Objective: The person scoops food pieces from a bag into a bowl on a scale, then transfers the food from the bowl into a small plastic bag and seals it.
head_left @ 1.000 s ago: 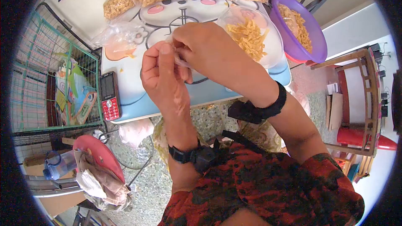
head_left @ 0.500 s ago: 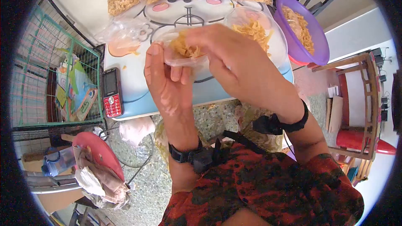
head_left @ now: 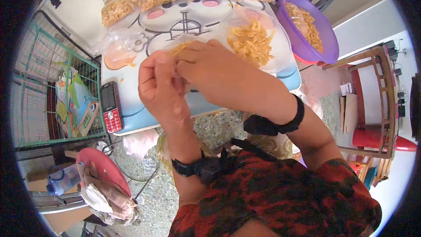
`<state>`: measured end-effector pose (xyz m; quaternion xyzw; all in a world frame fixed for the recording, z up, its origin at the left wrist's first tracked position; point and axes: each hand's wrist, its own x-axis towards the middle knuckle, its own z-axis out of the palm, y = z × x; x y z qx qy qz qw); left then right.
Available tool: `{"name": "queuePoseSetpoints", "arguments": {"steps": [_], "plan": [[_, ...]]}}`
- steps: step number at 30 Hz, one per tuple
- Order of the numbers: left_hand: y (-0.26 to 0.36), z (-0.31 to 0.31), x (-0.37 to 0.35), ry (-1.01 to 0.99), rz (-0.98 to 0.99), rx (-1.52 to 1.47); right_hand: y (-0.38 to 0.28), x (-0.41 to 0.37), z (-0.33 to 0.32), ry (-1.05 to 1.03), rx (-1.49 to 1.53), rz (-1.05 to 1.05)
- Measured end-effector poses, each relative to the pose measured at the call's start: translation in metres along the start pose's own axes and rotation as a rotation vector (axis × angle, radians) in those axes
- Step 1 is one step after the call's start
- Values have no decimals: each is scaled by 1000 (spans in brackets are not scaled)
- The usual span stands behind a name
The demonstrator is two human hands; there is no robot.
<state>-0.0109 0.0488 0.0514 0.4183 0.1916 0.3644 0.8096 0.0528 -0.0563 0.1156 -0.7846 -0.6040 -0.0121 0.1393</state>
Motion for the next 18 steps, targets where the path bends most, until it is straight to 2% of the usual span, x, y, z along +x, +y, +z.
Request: {"name": "queuePoseSetpoints", "arguments": {"steps": [2,5,8,10,13,16,18], "plan": [[3,2,1,31,-26,-99,3,0,3,31,84,-15],[0,-5,3,-31,9,-98,5,-5,7,404,74,-122],[2,2,1,50,-36,-85,26,-24,-21,412,23,-75],[-1,-3,2,7,-25,-98,54,-41,-38,356,-109,54],[-1,1,2,-5,-6,-128,76,-65,-56,195,-32,357],[-4,2,3,14,-7,-132,79,-76,-59,49,32,481],[-6,2,2,21,-18,-120,80,-79,-50,49,56,384]]}}
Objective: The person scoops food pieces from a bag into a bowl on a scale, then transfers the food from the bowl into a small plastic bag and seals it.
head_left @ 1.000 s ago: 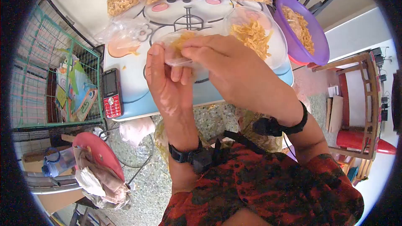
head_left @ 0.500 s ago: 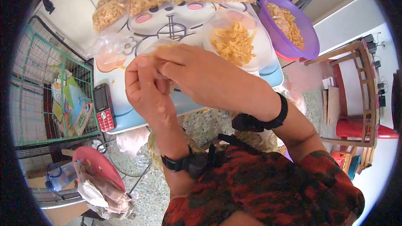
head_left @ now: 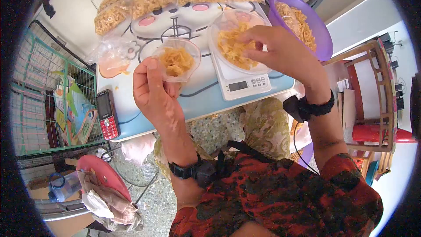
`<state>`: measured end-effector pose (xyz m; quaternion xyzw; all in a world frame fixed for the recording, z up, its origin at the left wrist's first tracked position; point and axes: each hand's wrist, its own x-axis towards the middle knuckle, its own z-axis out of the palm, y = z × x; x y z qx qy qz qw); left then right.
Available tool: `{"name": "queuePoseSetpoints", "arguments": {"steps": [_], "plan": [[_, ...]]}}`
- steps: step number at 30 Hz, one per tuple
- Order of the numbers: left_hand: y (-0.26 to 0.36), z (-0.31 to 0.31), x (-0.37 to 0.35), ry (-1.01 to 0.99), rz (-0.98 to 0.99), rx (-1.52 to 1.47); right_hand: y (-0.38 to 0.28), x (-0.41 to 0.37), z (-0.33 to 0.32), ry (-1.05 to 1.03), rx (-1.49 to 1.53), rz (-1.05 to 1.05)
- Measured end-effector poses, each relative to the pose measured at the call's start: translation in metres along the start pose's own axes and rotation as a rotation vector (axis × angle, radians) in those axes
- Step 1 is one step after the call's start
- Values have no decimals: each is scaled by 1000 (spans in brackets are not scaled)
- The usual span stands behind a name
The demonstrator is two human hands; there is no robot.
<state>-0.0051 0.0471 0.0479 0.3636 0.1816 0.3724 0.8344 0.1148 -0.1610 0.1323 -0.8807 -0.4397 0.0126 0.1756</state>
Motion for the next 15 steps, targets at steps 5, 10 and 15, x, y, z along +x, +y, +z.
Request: {"name": "queuePoseSetpoints", "arguments": {"steps": [5,10,15], "plan": [[-4,5,0,39,-16,65,3,12,13,-77,-48,-78],[-5,7,1,56,-6,74,8,23,27,-111,-128,-84],[-2,6,0,-11,-15,23,18,18,30,54,-31,-86]]}}
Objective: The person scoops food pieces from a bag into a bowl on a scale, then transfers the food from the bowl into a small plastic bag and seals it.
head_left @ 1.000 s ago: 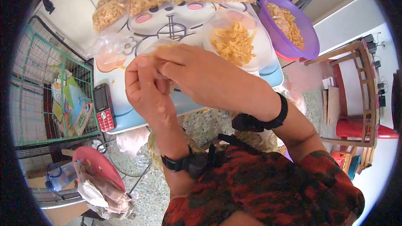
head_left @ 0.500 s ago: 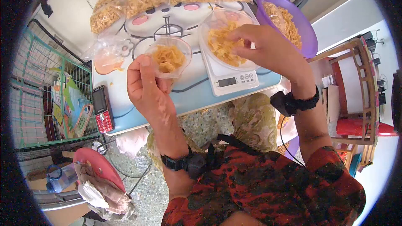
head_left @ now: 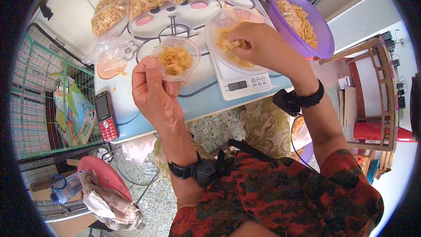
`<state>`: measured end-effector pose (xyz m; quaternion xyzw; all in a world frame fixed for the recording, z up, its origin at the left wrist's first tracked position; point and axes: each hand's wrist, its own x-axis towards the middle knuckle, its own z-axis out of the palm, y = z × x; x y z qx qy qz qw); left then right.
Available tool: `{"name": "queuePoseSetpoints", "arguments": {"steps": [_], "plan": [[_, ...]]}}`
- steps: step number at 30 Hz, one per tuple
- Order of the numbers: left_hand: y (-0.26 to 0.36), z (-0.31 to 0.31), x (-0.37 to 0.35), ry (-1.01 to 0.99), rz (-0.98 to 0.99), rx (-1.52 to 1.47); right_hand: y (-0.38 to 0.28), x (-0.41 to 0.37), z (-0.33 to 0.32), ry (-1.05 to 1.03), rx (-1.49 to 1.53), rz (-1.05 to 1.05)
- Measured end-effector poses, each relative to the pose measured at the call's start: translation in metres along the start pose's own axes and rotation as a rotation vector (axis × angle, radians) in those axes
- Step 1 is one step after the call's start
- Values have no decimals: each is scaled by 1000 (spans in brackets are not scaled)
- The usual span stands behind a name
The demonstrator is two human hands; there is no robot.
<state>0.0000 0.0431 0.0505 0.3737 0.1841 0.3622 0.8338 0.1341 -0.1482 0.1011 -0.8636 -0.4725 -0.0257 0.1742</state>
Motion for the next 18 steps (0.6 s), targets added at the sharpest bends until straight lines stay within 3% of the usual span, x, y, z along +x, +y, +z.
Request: {"name": "queuePoseSetpoints", "arguments": {"steps": [4,7,13,16,18], "plan": [[0,-4,1,-17,5,-16,2,-8,-20,16,178,248],[-1,-4,1,-42,16,-28,13,-12,-27,17,725,382],[-2,-4,1,-34,7,-32,9,-17,-31,131,1193,474],[-1,1,0,-9,0,-14,12,-17,-32,93,1122,499],[-2,0,1,-13,-2,-13,12,-17,-34,4,866,481]]}}
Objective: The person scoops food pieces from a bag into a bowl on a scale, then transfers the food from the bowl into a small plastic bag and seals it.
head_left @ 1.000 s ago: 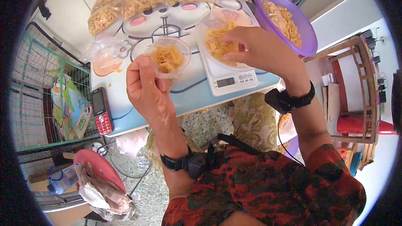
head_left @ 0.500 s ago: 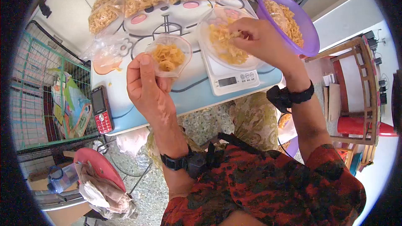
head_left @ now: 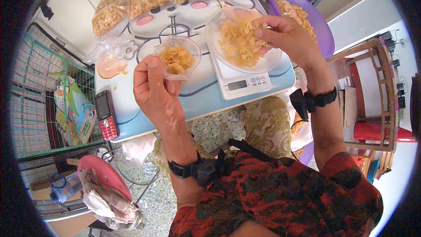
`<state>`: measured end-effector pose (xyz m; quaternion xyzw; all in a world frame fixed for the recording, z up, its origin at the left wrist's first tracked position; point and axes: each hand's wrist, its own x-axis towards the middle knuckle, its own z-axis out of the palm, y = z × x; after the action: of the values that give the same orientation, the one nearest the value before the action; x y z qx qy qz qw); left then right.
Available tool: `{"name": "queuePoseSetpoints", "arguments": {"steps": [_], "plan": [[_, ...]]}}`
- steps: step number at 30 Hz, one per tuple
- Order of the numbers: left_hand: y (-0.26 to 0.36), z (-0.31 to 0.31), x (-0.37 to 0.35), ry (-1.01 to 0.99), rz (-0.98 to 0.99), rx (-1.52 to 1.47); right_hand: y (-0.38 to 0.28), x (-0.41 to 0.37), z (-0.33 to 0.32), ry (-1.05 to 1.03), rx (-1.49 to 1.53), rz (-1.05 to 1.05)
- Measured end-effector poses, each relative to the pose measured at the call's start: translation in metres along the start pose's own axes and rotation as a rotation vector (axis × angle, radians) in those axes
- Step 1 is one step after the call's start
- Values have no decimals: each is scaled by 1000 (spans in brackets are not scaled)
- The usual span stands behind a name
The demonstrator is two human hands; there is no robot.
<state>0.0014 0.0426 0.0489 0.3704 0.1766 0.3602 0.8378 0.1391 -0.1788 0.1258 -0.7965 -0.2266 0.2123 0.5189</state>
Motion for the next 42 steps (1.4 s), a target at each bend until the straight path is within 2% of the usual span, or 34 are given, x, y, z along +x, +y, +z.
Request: {"name": "queuePoseSetpoints", "arguments": {"steps": [4,7,10,13,16,18,22,24,28,31,34,40,42], "plan": [[-4,-5,1,-45,-8,-29,6,3,2,112,-380,-147],[-5,-6,2,-43,-12,-31,6,5,5,198,-523,-188],[-3,-2,1,-8,-12,-6,-1,6,10,164,-569,-158],[-3,-2,1,2,-10,1,17,14,12,221,-862,-391],[-2,-2,1,5,-12,2,26,23,22,255,-940,-483],[-2,-3,2,-4,-10,3,26,24,22,195,-985,-433],[-3,-5,4,-13,-9,1,24,25,13,138,-958,-347],[-3,-5,3,-12,-12,1,16,22,9,183,-883,-304],[-3,-5,3,-24,-6,1,-5,11,2,191,-501,-126],[-3,-4,2,-20,-5,2,-8,10,-1,218,-397,-189],[-5,-3,2,-12,-7,9,-1,11,0,232,-580,-203],[-6,-5,3,-18,-21,7,20,13,8,207,-946,-454],[-6,-4,3,-20,-27,5,25,15,15,197,-923,-418]]}}
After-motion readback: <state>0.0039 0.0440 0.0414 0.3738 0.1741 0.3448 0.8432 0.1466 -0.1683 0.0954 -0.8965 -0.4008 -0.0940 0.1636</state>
